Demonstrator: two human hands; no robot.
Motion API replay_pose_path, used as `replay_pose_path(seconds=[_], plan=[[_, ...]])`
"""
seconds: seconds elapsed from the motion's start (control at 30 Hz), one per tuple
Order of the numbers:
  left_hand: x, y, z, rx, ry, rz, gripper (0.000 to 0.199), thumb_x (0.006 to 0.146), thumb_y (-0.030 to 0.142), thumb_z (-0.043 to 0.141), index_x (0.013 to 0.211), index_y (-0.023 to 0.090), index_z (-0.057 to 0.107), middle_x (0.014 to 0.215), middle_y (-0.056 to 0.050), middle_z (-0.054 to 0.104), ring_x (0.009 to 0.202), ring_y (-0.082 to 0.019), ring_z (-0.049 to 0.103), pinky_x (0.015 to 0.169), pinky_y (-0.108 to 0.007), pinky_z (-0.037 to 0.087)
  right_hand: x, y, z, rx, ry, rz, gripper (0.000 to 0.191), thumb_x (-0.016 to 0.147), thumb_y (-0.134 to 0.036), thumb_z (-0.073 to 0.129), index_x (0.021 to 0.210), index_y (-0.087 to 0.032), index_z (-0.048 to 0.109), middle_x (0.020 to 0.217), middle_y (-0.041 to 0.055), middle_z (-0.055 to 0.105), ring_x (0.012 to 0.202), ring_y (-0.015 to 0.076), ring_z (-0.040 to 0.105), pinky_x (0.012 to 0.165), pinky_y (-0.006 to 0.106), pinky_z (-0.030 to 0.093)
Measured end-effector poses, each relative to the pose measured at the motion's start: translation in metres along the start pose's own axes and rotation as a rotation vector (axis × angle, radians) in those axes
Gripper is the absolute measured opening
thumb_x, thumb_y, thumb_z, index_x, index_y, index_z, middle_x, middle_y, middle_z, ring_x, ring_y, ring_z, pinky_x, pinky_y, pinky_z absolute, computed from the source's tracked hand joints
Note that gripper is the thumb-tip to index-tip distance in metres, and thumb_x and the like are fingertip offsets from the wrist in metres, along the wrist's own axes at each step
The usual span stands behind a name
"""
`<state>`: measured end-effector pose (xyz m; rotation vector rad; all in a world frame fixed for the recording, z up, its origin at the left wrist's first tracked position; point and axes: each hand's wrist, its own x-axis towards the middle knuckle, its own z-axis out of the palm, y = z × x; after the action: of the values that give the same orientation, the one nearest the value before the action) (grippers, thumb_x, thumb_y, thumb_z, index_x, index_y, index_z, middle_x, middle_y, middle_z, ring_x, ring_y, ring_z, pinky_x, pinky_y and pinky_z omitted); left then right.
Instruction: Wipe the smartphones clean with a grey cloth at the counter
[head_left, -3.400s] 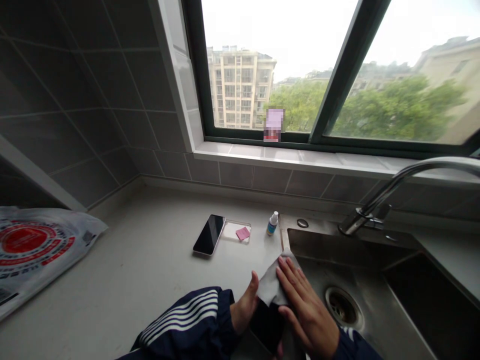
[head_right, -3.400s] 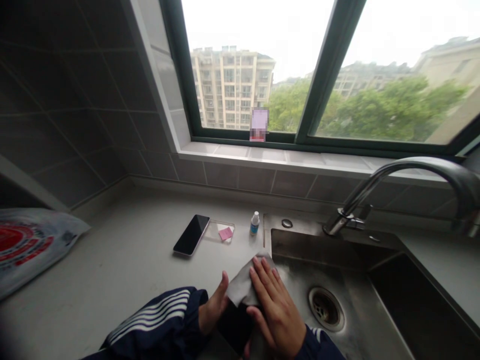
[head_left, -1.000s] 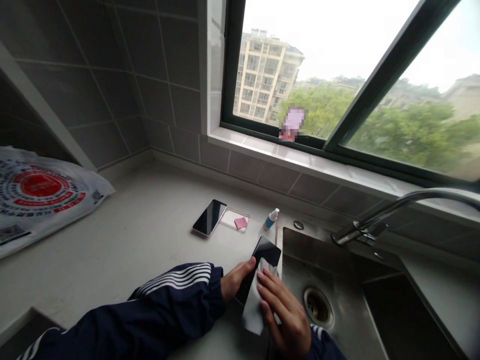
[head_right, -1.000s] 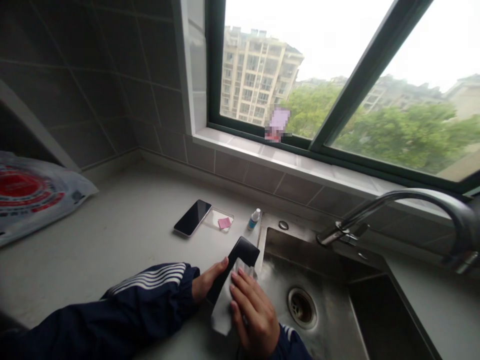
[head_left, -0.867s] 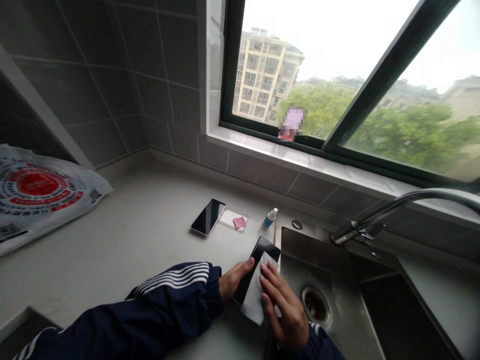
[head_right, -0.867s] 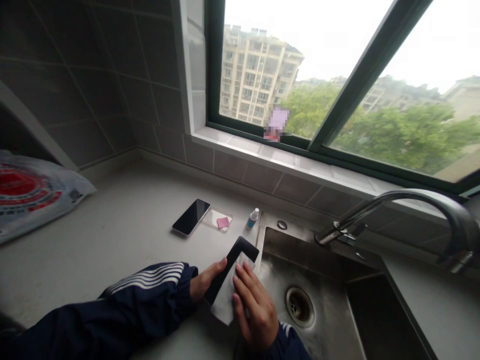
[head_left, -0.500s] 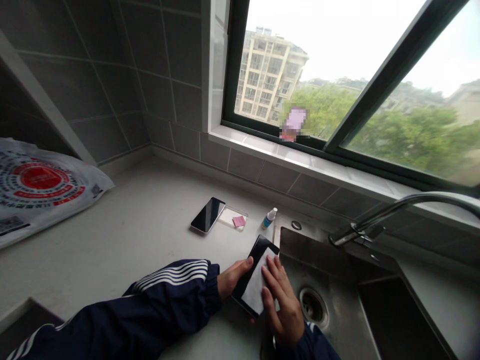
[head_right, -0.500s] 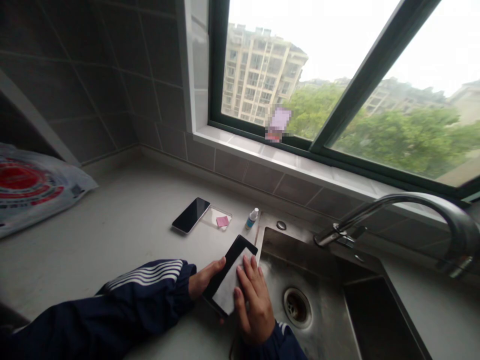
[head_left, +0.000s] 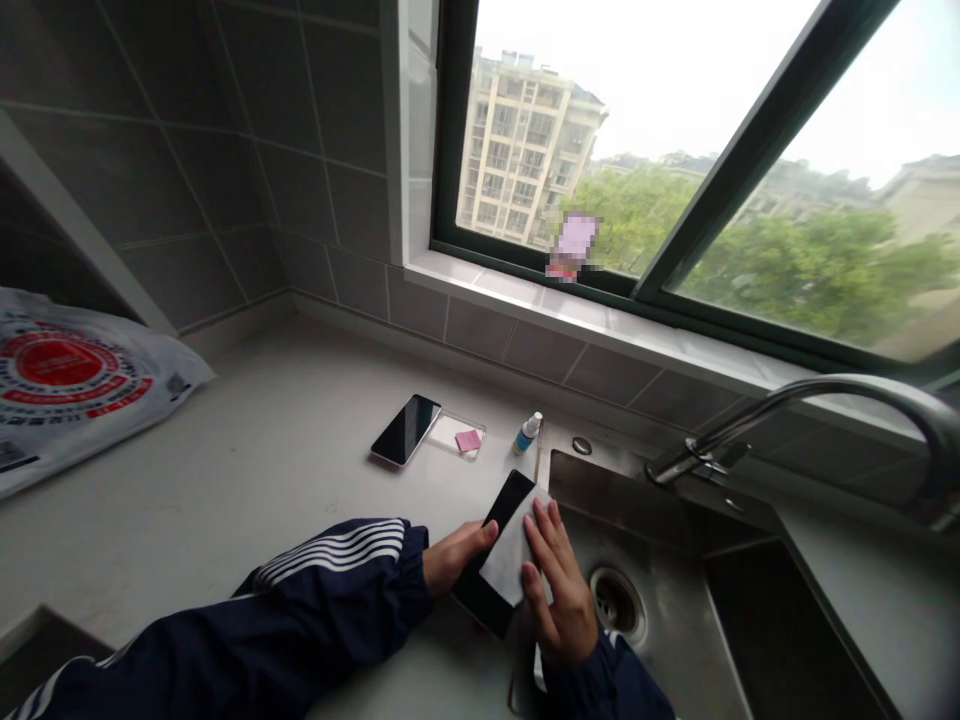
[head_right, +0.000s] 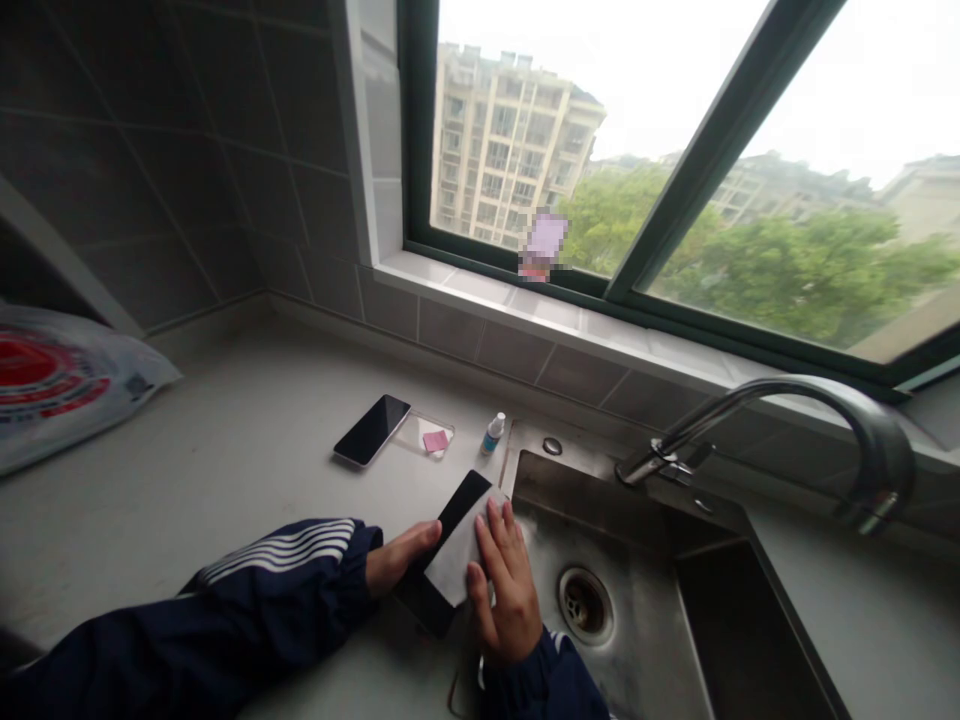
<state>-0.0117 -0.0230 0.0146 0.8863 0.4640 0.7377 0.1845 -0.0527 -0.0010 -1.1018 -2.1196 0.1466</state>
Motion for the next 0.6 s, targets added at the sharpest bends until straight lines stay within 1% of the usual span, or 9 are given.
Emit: replay_pose_path(seconds=[0.1,0.23,0.33,0.4,0.43,0.5,0.53,0.6], plan=[[-0.001,0.002,0.002,0.048,-0.01,0.008,0.062,0.09,0.056,0.047,0.13,0.009,0.056,0.109,-0.015,0.07,0.095,-0.026,0.067,0.087,-0.037,0.046,0.001,0.002,-0.001,-0.005,0.014,0.009,0.055,0.097,-0.018,0.041,0.15,-0.018,0.032,0.158,0.0124,0.024,0.145,0.0354,0.02,0.109,0.061,0.034],[0.001,-0.002,-0.002,0.014,-0.001,-0.004,0.066,0.088,0.06,0.048,0.131,0.011,0.055,0.113,-0.016,0.068,0.101,-0.028,0.064,0.091,-0.04,0.045,0.0,0.003,-0.001,-0.034,-0.011,-0.011,0.054,0.096,-0.018,0.042,0.15,-0.016,0.034,0.157,0.0139,0.027,0.145,0.0352,0.021,0.111,0.06,0.032],[0.005,-0.007,-0.007,-0.155,0.014,-0.015,0.071,0.084,0.065,0.049,0.131,0.012,0.055,0.117,-0.016,0.066,0.107,-0.028,0.061,0.098,-0.041,0.041,0.0,-0.001,-0.002,-0.041,-0.075,-0.072,0.053,0.096,-0.018,0.043,0.148,-0.016,0.036,0.155,0.0139,0.033,0.144,0.0347,0.024,0.111,0.059,0.03],[0.007,-0.008,-0.008,-0.337,0.012,-0.072,0.076,0.082,0.069,0.047,0.13,0.011,0.054,0.115,-0.016,0.066,0.107,-0.026,0.061,0.099,-0.04,0.039,0.0,-0.005,-0.004,-0.027,-0.124,-0.137,0.053,0.095,-0.019,0.043,0.147,-0.016,0.037,0.154,0.0133,0.035,0.144,0.0349,0.026,0.112,0.06,0.029],[0.008,-0.006,-0.007,-0.426,0.006,-0.11,0.079,0.081,0.072,0.046,0.129,0.01,0.054,0.112,-0.016,0.067,0.103,-0.025,0.062,0.098,-0.039,0.04,0.0,-0.008,-0.006,-0.018,-0.149,-0.17,0.053,0.095,-0.019,0.043,0.147,-0.016,0.037,0.153,0.013,0.037,0.143,0.0351,0.027,0.112,0.061,0.027],[0.01,-0.002,-0.003,-0.584,0.011,-0.165,0.083,0.079,0.076,0.044,0.126,0.008,0.055,0.103,-0.014,0.068,0.088,-0.021,0.064,0.088,-0.034,0.044,0.001,-0.013,-0.009,0.0,-0.184,-0.235,0.052,0.096,-0.021,0.041,0.147,-0.015,0.037,0.151,0.0124,0.04,0.143,0.0351,0.029,0.113,0.062,0.025],[0.01,0.001,-0.001,-0.646,0.018,-0.178,0.082,0.079,0.076,0.044,0.124,0.008,0.056,0.099,-0.013,0.068,0.077,-0.017,0.062,0.08,-0.031,0.045,0.002,-0.016,-0.01,0.008,-0.195,-0.258,0.051,0.097,-0.023,0.039,0.147,-0.015,0.038,0.15,0.012,0.042,0.142,0.0349,0.03,0.113,0.062,0.025],[0.01,0.007,0.004,-0.751,0.048,-0.174,0.076,0.082,0.073,0.041,0.122,0.01,0.057,0.093,-0.01,0.067,0.06,-0.009,0.053,0.064,-0.025,0.042,0.002,-0.02,-0.012,0.019,-0.205,-0.282,0.049,0.099,-0.028,0.034,0.146,-0.016,0.039,0.148,0.0114,0.045,0.141,0.0345,0.032,0.113,0.061,0.025]])
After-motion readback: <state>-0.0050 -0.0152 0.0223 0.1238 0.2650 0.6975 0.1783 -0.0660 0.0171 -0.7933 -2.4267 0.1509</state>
